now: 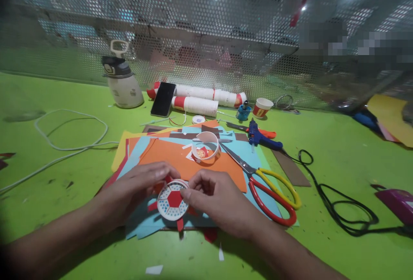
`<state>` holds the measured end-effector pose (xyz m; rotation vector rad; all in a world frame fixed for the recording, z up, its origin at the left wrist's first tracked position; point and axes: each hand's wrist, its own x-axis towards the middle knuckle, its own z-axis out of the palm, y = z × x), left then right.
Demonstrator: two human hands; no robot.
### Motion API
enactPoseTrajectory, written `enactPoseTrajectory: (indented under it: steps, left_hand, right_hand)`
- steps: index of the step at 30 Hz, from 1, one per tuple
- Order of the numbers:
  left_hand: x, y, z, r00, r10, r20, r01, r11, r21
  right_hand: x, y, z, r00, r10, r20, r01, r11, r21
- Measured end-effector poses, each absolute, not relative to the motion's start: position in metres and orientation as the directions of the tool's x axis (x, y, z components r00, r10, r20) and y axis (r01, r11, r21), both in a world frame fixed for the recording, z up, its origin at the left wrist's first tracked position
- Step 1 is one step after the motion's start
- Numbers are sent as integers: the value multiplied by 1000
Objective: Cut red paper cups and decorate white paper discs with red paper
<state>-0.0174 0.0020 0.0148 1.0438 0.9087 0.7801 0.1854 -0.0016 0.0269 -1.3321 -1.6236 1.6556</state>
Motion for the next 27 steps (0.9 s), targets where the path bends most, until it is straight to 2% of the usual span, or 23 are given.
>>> enactPoseTrajectory:
  steps: [3,5,15,27]
  left_hand:
    - [-16,1,15,425,853,-301,-20,342,940]
    - [-15,1,15,412,850,-328,-21,369,929]
    - [-15,0,14,451,793,-409,-243,550,799]
    - [-14,-4,18,525,793,-309,-352,533,769]
  right_hand:
    - [185,-2,26,-422,852,-308,309,-185,-933]
    - [184,-2,26,-420,854,-306,316,-179,-932]
    - [184,-4,29,-427,847,-317,301,-197,-933]
    - [188,-8,41,-457,838,-299,229,-214,-949]
